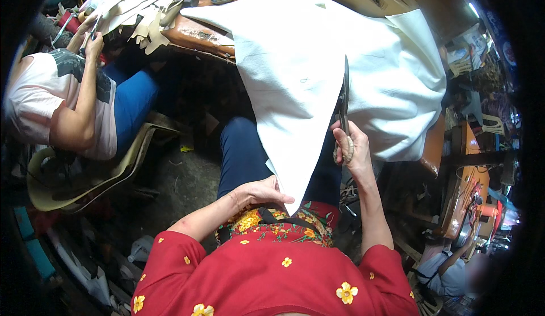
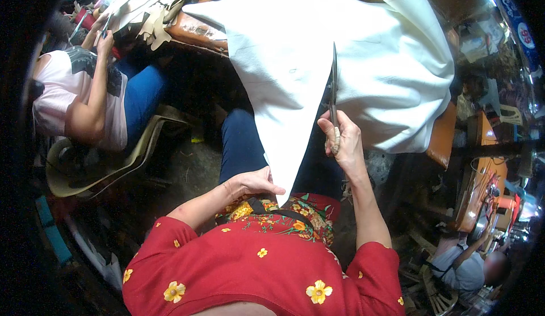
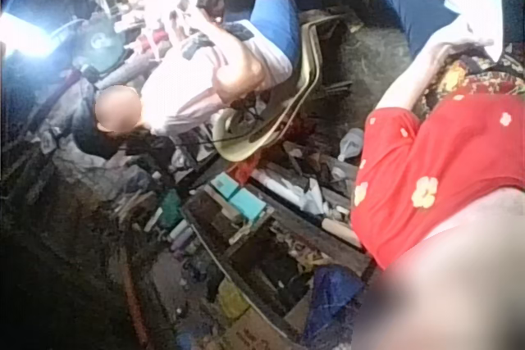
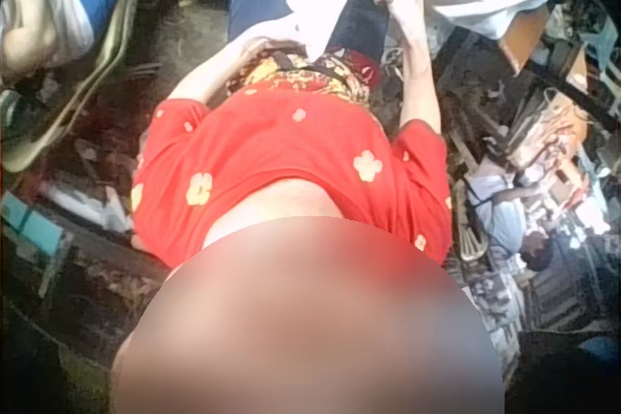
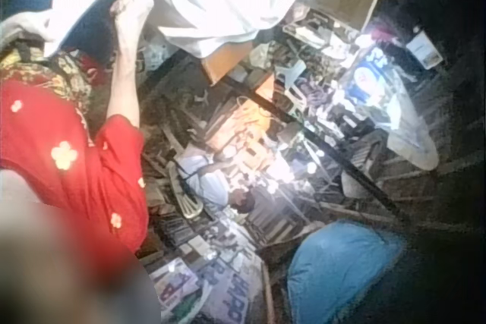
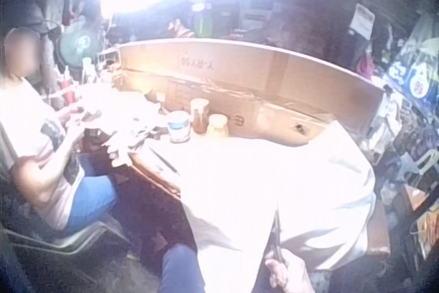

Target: The person cuts a large white fabric using shears while seated on a low stool. They repeatedly lift, fold, and reposition the fabric to make successive cuts, producing multiple fabric pieces.

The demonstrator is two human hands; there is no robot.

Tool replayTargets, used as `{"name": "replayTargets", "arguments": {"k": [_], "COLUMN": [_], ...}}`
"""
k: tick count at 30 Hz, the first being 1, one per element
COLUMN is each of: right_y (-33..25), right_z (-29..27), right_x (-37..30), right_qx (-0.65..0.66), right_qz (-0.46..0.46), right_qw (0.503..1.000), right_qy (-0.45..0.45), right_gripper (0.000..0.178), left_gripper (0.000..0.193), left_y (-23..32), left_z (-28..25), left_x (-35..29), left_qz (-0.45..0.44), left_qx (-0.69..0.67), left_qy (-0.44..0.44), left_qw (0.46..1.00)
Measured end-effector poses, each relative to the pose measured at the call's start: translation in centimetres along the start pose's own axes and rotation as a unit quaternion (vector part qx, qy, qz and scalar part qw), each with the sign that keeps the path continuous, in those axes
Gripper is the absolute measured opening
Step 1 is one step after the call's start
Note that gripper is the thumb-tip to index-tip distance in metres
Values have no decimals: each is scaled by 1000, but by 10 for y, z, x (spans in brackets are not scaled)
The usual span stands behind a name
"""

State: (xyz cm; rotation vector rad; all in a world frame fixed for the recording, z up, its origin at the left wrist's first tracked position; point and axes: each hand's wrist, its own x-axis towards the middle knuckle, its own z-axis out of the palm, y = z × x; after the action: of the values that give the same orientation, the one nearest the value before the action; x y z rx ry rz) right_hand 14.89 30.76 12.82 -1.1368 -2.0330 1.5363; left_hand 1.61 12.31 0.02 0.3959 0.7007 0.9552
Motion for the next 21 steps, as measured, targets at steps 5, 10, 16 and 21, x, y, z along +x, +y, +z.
{"name": "replayTargets", "arguments": {"k": [5,10,16,21], "right_y": [3,3,3,4], "right_z": [-1,-2,-5,-8], "right_x": [2,3,4,4], "right_qx": [11,12,10,5], "right_qz": [17,9,17,16], "right_qw": [1000,1000,1000,999], "right_qy": [-2,-3,-12,-29], "right_gripper": [40,39,36,38], "left_gripper": [37,34,42,45], "left_y": [6,11,44,84], "left_z": [9,12,1,-26], "left_x": [-2,-2,-12,-21], "left_qz": [-3,-44,-67,49], "left_qx": [-3,48,186,212], "left_qy": [52,98,35,159], "left_qw": [999,993,980,963]}}
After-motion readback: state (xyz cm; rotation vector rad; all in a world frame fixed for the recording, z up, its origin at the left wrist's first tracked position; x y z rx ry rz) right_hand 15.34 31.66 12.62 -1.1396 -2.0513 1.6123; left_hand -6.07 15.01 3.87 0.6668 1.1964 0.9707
